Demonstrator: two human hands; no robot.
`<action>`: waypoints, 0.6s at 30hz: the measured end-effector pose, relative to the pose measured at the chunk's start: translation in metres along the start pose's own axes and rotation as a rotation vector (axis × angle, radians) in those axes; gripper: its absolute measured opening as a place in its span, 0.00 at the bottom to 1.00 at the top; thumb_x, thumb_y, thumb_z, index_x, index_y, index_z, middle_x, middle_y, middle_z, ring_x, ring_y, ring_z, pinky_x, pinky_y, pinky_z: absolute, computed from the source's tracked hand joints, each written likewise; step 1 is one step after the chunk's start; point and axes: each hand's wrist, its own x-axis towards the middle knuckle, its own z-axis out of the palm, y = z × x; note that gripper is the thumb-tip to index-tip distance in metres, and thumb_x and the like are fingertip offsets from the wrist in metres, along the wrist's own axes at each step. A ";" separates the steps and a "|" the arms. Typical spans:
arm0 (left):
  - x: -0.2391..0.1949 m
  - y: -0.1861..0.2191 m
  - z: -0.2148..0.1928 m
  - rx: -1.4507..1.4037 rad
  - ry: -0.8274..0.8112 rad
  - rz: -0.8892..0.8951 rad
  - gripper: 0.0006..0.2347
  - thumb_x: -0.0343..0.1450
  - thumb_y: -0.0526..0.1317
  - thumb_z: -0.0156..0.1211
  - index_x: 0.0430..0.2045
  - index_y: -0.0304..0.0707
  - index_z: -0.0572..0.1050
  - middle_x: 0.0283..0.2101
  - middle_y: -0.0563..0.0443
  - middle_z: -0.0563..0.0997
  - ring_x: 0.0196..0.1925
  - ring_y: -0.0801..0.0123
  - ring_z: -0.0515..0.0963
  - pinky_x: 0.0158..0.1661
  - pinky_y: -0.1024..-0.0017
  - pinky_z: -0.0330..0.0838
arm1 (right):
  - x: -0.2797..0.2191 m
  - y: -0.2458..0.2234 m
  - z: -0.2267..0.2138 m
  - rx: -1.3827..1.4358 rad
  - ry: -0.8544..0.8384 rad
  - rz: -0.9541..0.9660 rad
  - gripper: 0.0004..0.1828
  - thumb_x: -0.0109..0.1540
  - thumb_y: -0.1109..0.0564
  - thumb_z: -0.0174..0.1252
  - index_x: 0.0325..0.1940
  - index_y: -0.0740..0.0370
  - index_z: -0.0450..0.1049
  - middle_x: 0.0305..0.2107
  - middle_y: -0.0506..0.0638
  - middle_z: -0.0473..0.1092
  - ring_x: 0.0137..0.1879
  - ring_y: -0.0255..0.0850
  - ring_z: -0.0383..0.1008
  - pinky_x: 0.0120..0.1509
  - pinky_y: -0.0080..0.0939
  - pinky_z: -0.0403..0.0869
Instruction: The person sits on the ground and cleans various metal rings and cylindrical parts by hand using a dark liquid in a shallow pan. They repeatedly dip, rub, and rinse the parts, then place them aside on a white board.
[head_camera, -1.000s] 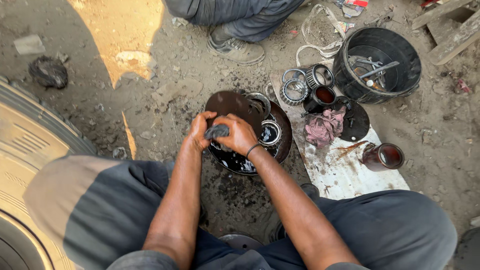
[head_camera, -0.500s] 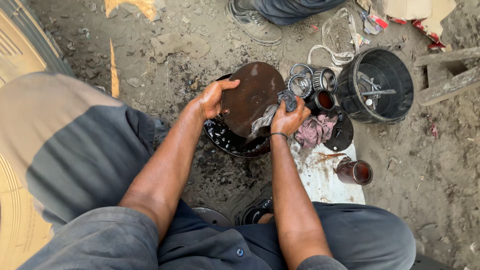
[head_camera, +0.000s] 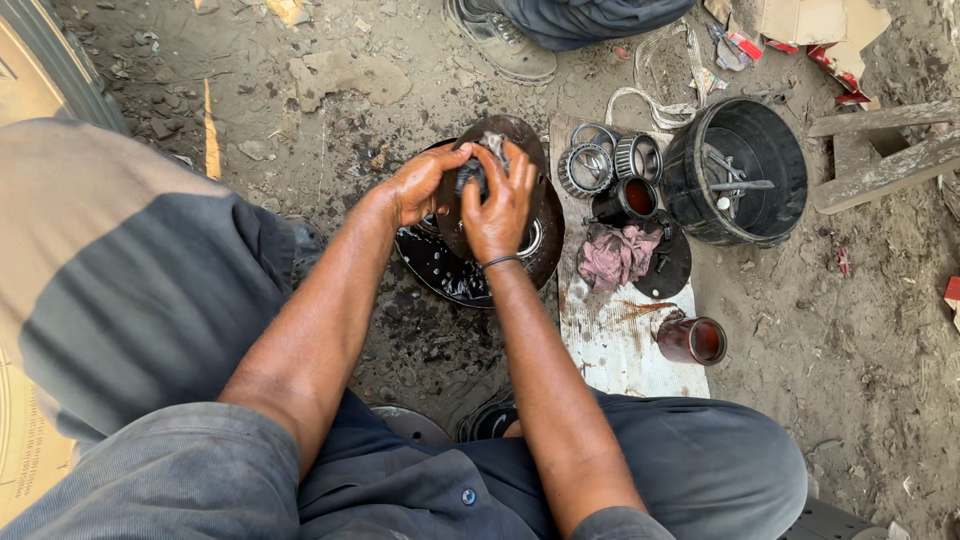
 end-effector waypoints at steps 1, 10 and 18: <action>-0.001 0.002 0.004 0.060 0.032 -0.024 0.20 0.74 0.56 0.54 0.58 0.51 0.72 0.41 0.57 0.80 0.37 0.72 0.76 0.30 0.69 0.67 | 0.003 0.006 -0.004 -0.014 0.003 -0.025 0.22 0.58 0.61 0.60 0.57 0.53 0.78 0.58 0.59 0.65 0.66 0.57 0.64 0.72 0.56 0.65; 0.001 0.006 0.028 0.165 0.065 -0.125 0.30 0.72 0.54 0.58 0.70 0.49 0.58 0.66 0.57 0.68 0.70 0.64 0.64 0.62 0.42 0.59 | 0.013 0.081 -0.021 0.097 0.258 0.547 0.16 0.59 0.56 0.65 0.52 0.49 0.79 0.51 0.55 0.66 0.61 0.50 0.70 0.68 0.49 0.71; 0.011 -0.016 0.006 0.267 0.013 -0.036 0.27 0.67 0.33 0.58 0.66 0.39 0.69 0.37 0.46 0.75 0.29 0.63 0.71 0.27 0.65 0.65 | 0.010 0.012 -0.016 0.098 -0.005 0.116 0.21 0.56 0.52 0.72 0.53 0.49 0.81 0.57 0.59 0.65 0.65 0.56 0.64 0.71 0.54 0.66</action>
